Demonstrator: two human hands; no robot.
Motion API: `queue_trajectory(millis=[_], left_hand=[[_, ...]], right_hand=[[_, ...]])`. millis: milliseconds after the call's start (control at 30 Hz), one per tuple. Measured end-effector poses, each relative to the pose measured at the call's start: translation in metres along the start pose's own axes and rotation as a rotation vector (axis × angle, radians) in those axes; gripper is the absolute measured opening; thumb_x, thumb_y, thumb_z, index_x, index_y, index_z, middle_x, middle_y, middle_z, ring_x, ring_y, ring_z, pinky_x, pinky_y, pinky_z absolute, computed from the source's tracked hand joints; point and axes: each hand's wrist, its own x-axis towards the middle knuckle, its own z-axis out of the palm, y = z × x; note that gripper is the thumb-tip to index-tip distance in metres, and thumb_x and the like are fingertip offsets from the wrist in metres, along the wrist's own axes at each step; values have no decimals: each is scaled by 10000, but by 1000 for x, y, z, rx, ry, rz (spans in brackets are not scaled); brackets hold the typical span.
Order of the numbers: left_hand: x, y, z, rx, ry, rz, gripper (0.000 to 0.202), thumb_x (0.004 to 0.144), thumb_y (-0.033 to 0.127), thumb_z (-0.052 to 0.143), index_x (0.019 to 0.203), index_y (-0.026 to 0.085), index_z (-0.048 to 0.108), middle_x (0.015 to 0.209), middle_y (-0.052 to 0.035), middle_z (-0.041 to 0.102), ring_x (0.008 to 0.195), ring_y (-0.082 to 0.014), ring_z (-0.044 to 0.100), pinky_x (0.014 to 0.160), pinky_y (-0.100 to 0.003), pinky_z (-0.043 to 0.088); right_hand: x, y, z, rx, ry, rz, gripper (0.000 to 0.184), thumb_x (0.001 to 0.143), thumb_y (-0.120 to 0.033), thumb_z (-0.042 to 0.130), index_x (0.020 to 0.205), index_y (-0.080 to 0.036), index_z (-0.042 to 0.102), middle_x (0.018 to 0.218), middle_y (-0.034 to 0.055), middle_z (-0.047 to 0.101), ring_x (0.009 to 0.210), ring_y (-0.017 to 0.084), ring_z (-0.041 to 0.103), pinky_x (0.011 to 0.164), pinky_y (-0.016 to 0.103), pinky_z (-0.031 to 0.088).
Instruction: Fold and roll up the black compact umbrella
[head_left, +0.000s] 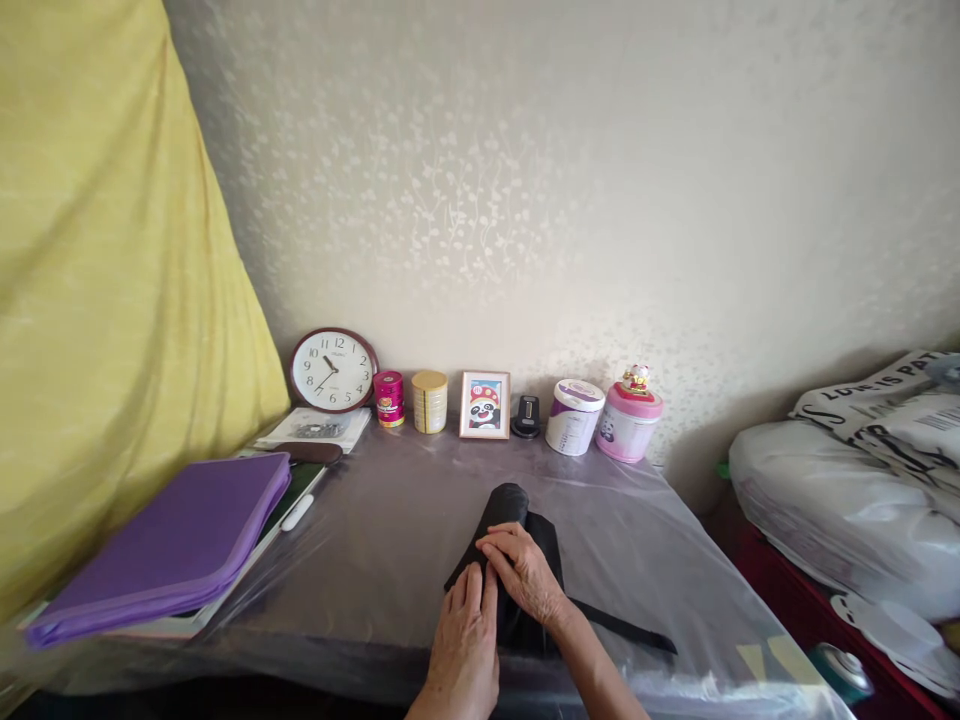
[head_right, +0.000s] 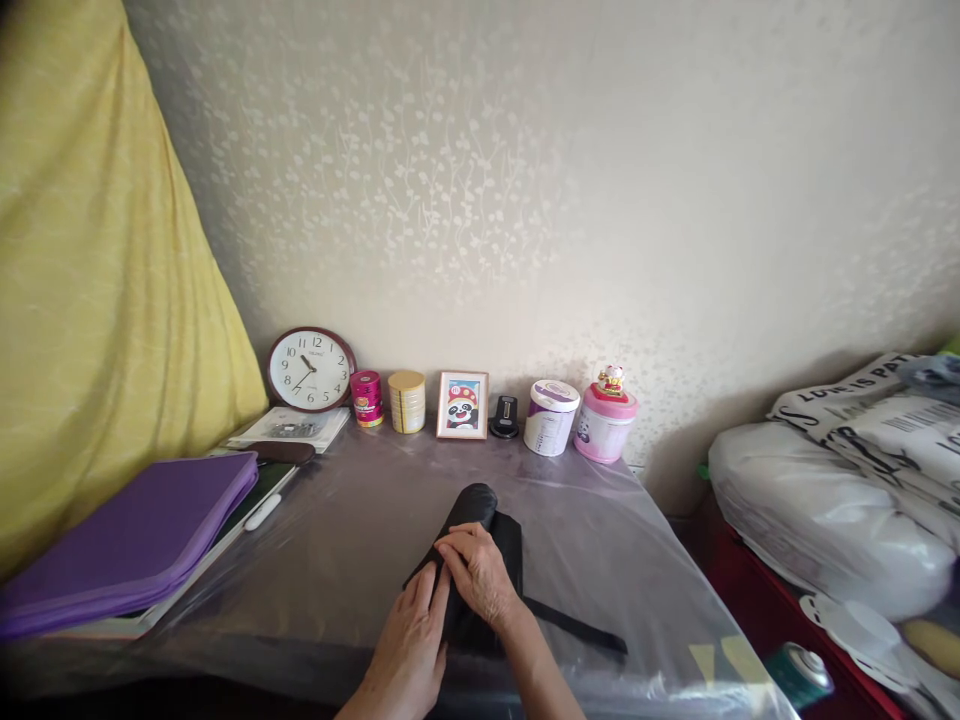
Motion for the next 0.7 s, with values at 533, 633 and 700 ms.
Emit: queue_trajectory(millis=[533,633,700], left_hand=[[5,8,-13,80,-219,-132,983,557,-111,433,1409,128,4,1481,-153,195,1297,-264,303,1028,-334,318],[5,7,-15,86,-210,-160,956,596,-90,424,1410,155,-14,1464,-139,246,1251,-260,362,976,-328,363],[6,7,-18,102,-186,-164,933,626,-55,439,1414,170,-8,1420,-135,329,1211,-274,397,957,-356,372]], right_hand=[[54,81,-1,-393,198,173,278,898,-224,399,1007,-198,654,1107,80,655,1128,223,522,974,411,361],[43,73,-6,-381,332,136,275,893,-214,394,991,-185,650,1070,99,657,1048,211,560,927,378,414],[29,65,-7,-330,319,54,273,893,-208,388,978,-199,648,1059,83,657,1014,192,568,907,358,433]])
